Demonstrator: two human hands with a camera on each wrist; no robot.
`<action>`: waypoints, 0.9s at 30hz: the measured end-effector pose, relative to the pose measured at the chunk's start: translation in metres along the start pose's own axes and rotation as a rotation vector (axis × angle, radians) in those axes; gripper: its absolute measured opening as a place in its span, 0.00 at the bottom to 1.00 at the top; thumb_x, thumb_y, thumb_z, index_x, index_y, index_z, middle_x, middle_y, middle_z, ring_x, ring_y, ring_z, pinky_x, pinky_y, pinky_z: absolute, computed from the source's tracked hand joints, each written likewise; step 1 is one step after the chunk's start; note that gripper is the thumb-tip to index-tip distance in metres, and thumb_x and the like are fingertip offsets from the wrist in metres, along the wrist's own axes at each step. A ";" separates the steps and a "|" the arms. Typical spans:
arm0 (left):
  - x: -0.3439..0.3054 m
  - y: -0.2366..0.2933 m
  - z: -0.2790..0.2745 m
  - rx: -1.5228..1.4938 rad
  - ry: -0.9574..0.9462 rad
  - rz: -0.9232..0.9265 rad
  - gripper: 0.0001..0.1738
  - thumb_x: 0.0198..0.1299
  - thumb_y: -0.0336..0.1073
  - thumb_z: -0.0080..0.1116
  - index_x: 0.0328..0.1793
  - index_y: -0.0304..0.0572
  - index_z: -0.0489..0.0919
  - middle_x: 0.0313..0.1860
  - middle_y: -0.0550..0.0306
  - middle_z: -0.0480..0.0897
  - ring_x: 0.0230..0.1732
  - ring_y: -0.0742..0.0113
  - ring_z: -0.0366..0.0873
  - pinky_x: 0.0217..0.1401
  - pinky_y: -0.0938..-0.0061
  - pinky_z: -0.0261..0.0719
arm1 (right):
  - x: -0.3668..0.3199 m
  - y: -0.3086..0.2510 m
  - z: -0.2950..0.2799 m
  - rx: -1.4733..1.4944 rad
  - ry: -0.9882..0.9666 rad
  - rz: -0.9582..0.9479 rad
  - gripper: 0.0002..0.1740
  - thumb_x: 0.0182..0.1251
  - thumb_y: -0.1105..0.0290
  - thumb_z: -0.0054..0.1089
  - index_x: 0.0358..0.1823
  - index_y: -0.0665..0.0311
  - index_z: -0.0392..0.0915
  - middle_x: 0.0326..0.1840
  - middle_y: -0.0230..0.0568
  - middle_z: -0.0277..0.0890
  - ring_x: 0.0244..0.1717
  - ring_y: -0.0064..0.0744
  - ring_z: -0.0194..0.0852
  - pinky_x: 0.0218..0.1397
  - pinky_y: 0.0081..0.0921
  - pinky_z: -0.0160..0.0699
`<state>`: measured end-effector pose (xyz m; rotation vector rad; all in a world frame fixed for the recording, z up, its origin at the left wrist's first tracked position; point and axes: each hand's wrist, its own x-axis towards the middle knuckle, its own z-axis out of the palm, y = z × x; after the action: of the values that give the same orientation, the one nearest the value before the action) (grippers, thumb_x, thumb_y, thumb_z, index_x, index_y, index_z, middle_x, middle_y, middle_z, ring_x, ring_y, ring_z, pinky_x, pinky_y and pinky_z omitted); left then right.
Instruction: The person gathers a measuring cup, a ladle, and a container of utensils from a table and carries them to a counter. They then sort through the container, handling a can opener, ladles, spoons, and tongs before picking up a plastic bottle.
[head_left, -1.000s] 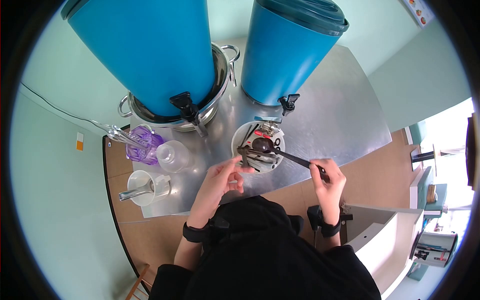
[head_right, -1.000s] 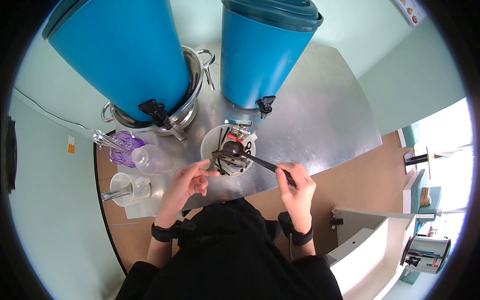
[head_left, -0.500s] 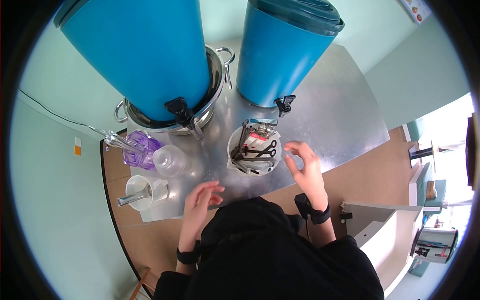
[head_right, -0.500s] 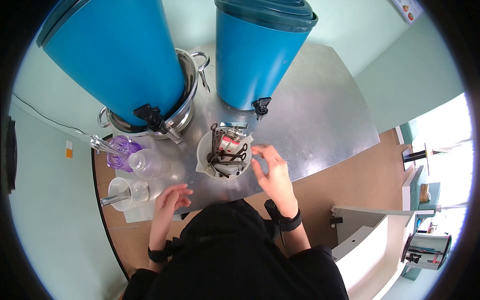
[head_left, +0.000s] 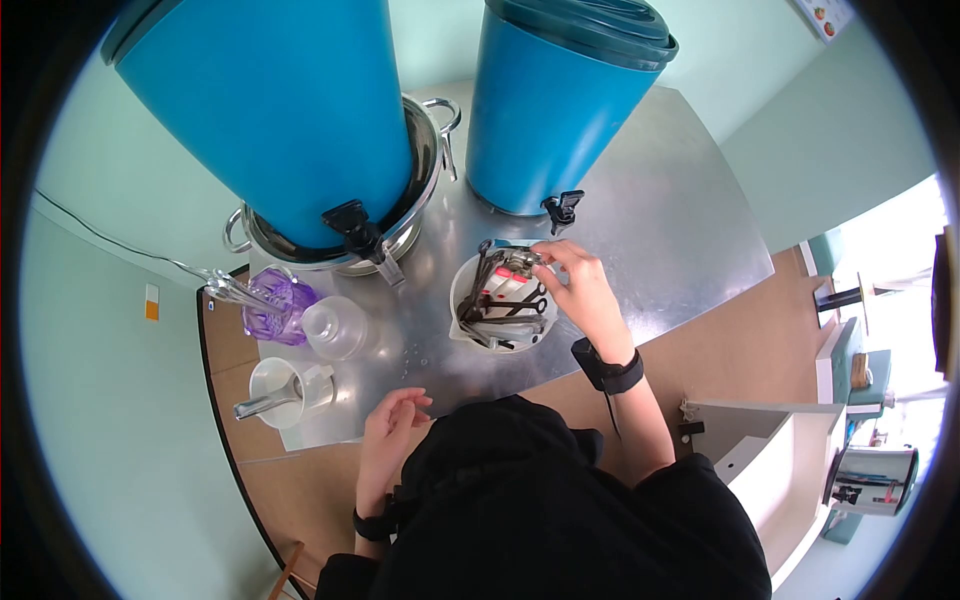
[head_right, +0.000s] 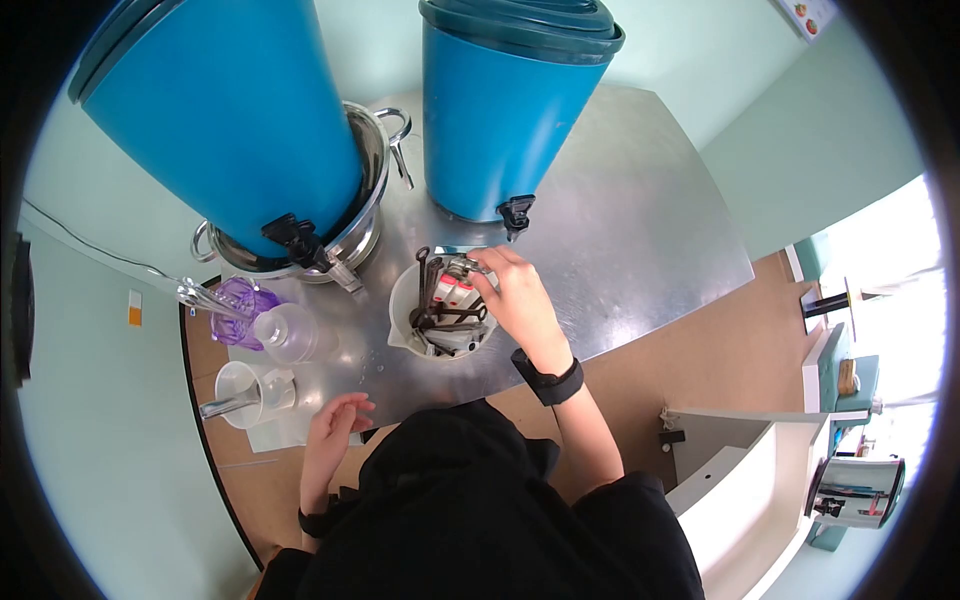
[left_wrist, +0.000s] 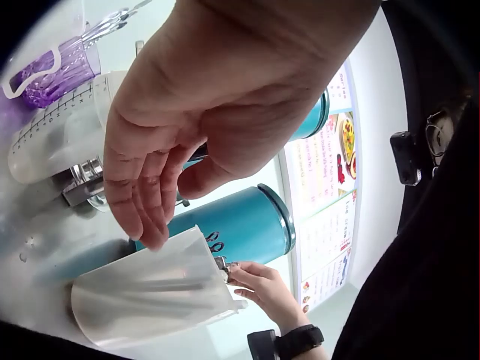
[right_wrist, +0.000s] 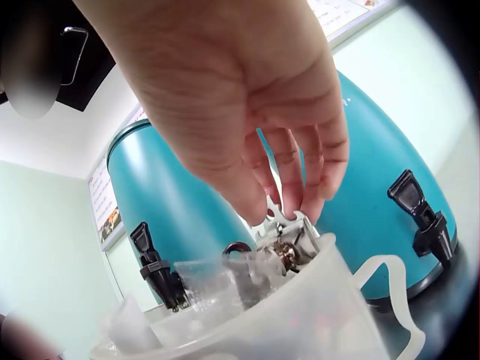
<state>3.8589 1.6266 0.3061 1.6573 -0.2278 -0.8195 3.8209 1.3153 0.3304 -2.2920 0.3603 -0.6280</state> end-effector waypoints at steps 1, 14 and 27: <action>0.001 0.002 0.001 0.010 0.011 0.015 0.14 0.68 0.30 0.42 0.53 0.33 0.75 0.43 0.52 0.82 0.37 0.72 0.79 0.43 0.78 0.77 | 0.002 0.004 0.005 -0.013 -0.001 0.002 0.10 0.54 0.77 0.61 0.39 0.68 0.76 0.34 0.47 0.74 0.33 0.49 0.75 0.37 0.36 0.73; -0.005 -0.018 -0.011 -0.042 0.040 -0.050 0.12 0.68 0.29 0.43 0.52 0.35 0.75 0.43 0.55 0.82 0.36 0.75 0.78 0.42 0.81 0.74 | 0.001 0.001 -0.003 -0.075 0.128 -0.019 0.02 0.53 0.76 0.64 0.28 0.67 0.80 0.24 0.38 0.74 0.22 0.30 0.71 0.23 0.24 0.66; -0.001 -0.017 -0.017 0.000 0.045 -0.022 0.12 0.68 0.30 0.43 0.53 0.37 0.75 0.43 0.56 0.82 0.36 0.75 0.78 0.41 0.80 0.74 | -0.010 -0.015 -0.019 -0.122 0.037 0.139 0.04 0.55 0.75 0.60 0.33 0.64 0.80 0.29 0.41 0.77 0.28 0.42 0.78 0.31 0.32 0.76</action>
<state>3.8637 1.6449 0.2916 1.6794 -0.1782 -0.7978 3.8038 1.3195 0.3496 -2.3488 0.5846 -0.5937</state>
